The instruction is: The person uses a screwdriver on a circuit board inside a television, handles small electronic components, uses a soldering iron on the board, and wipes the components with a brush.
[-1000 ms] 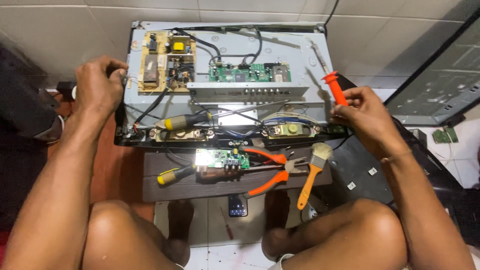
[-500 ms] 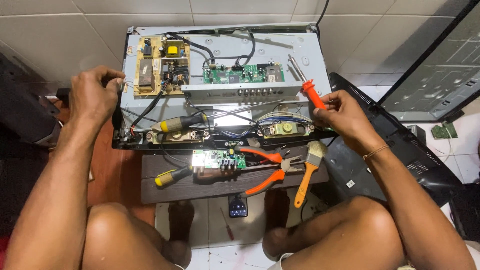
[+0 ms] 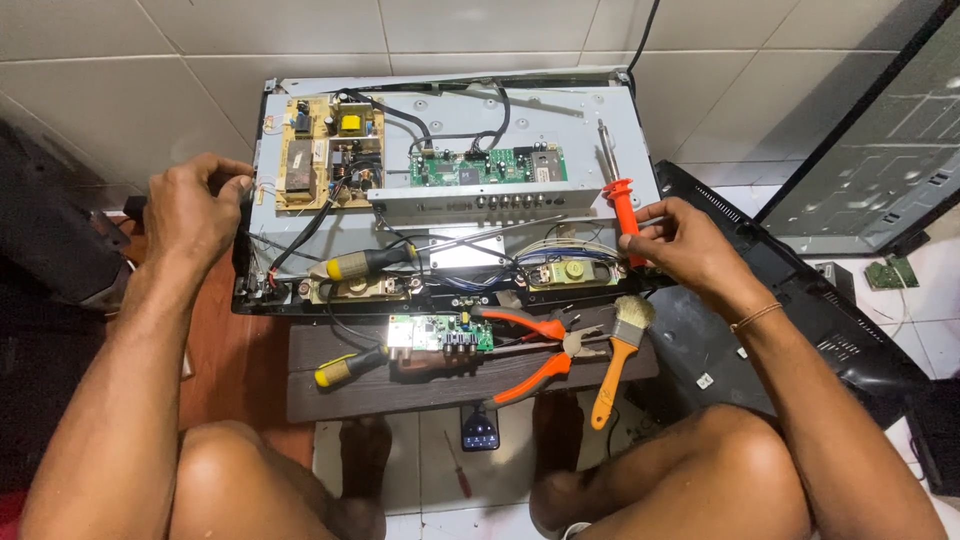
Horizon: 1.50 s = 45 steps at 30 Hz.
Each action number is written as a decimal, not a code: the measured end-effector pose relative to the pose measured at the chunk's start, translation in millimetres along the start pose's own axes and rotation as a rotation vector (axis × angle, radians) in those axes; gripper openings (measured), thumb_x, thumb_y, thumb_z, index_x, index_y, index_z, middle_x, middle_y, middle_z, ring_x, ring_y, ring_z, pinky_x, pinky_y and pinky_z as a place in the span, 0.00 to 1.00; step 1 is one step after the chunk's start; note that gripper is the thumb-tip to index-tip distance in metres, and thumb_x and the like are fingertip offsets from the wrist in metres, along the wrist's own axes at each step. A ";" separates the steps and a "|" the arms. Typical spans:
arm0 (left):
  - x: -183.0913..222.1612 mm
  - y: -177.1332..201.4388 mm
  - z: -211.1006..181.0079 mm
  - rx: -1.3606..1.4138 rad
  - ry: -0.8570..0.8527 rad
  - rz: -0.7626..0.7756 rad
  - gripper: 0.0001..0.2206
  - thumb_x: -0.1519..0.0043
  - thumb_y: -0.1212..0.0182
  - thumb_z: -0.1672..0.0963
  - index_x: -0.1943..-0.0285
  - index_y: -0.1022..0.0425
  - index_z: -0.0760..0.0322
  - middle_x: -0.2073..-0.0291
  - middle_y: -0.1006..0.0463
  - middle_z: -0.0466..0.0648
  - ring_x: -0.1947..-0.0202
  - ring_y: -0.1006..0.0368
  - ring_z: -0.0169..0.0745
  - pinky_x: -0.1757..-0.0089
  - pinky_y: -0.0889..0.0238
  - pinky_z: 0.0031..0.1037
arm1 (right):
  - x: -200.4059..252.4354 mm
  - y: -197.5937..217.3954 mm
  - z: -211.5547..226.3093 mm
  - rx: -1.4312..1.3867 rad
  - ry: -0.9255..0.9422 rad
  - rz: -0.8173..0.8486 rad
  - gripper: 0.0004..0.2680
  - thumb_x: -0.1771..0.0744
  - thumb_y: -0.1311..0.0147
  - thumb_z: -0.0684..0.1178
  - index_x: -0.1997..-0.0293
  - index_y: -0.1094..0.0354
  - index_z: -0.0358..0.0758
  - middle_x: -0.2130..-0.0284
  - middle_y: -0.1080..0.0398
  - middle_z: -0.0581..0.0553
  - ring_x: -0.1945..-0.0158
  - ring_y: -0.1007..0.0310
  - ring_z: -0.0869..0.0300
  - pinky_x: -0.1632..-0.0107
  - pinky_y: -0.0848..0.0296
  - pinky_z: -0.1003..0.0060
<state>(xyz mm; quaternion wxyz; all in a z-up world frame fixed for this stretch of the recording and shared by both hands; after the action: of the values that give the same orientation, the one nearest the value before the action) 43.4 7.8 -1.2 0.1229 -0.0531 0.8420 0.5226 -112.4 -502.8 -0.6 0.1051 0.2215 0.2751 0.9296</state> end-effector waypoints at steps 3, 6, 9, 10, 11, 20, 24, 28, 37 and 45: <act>2.3 4.3 -8.9 -0.002 -0.023 -0.011 0.05 0.30 0.32 0.57 0.48 0.16 0.56 0.59 0.16 0.51 0.63 0.23 0.50 0.66 0.31 0.46 | -4.4 2.1 -4.4 0.023 0.030 -0.006 0.12 0.33 0.38 0.45 0.45 0.33 0.41 0.67 0.28 0.47 0.64 0.26 0.61 0.60 0.30 0.66; 2.9 7.8 -19.3 0.070 0.012 0.005 0.06 0.30 0.34 0.58 0.47 0.17 0.58 0.57 0.16 0.51 0.62 0.22 0.48 0.64 0.28 0.43 | 2.3 2.3 1.5 0.026 0.042 -0.007 0.12 0.33 0.38 0.47 0.46 0.33 0.41 0.68 0.29 0.48 0.65 0.29 0.62 0.61 0.32 0.66; 0.5 1.7 -24.0 0.171 -0.089 -0.015 0.05 0.30 0.35 0.60 0.47 0.20 0.66 0.54 0.18 0.57 0.57 0.21 0.53 0.58 0.24 0.42 | 7.0 2.3 6.7 0.053 0.037 -0.009 0.13 0.33 0.38 0.49 0.45 0.33 0.41 0.68 0.29 0.48 0.65 0.30 0.63 0.61 0.35 0.67; 1.1 1.7 -29.5 0.171 -0.090 -0.015 0.05 0.30 0.35 0.60 0.47 0.20 0.66 0.54 0.18 0.57 0.57 0.21 0.53 0.58 0.24 0.42 | 5.9 2.5 6.5 0.053 0.038 -0.009 0.13 0.33 0.38 0.49 0.45 0.33 0.41 0.68 0.29 0.48 0.65 0.30 0.63 0.61 0.35 0.67; 1.7 1.6 -35.7 0.186 -0.106 -0.011 0.06 0.29 0.37 0.60 0.46 0.21 0.66 0.54 0.18 0.57 0.57 0.21 0.53 0.57 0.24 0.42 | 4.8 2.5 6.0 0.049 0.033 -0.002 0.13 0.33 0.38 0.49 0.45 0.33 0.41 0.67 0.29 0.48 0.65 0.29 0.62 0.61 0.33 0.66; 12.2 0.2 -87.5 0.404 -0.305 -0.039 0.07 0.34 0.36 0.63 0.52 0.17 0.62 0.67 0.17 0.53 0.65 0.21 0.48 0.62 0.30 0.35 | 4.7 -0.2 8.7 0.006 0.158 -0.026 0.23 0.36 0.34 0.48 0.38 0.36 0.22 0.64 0.31 0.30 0.61 0.29 0.51 0.58 0.22 0.58; 18.0 5.8 -109.9 0.440 -0.397 -0.038 0.08 0.36 0.35 0.64 0.52 0.16 0.62 0.67 0.17 0.52 0.66 0.20 0.46 0.66 0.29 0.31 | 20.8 -1.1 29.6 0.044 0.137 0.009 0.26 0.35 0.35 0.49 0.34 0.41 0.19 0.61 0.32 0.27 0.58 0.31 0.49 0.55 0.24 0.58; 28.5 15.7 -129.9 0.466 -0.361 0.023 0.10 0.34 0.38 0.65 0.49 0.18 0.64 0.66 0.17 0.53 0.66 0.21 0.44 0.65 0.29 0.30 | 20.5 7.5 32.1 0.071 0.186 -0.014 0.28 0.35 0.36 0.48 0.32 0.45 0.17 0.58 0.33 0.24 0.54 0.32 0.46 0.52 0.26 0.53; 39.5 20.6 -158.6 0.517 -0.359 0.073 0.08 0.34 0.40 0.66 0.50 0.20 0.70 0.65 0.17 0.58 0.67 0.20 0.48 0.64 0.27 0.33 | 8.9 16.8 41.0 0.190 0.396 -0.270 0.26 0.33 0.31 0.51 0.29 0.39 0.32 0.52 0.27 0.32 0.51 0.24 0.49 0.49 0.28 0.51; 45.7 13.4 -179.4 0.638 -0.442 0.119 0.06 0.37 0.36 0.65 0.54 0.17 0.67 0.66 0.17 0.56 0.65 0.20 0.49 0.58 0.30 0.37 | 36.9 -42.3 83.4 0.020 0.825 -0.224 0.12 0.34 0.31 0.42 0.46 0.24 0.42 0.63 0.24 0.45 0.59 0.21 0.55 0.54 0.21 0.62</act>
<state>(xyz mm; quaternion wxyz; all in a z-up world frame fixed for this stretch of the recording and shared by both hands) -30.8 -144.7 74.4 0.2810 0.1506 0.9170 0.2397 -102.6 -417.4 51.5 0.0841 -0.1993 0.3256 0.9204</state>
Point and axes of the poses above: each hand's wrist, its own x-axis away from the middle knuckle, its own y-axis out of the back of the hand, z = x × y, the point moved 4 cm from there along -x, towards the middle knuckle
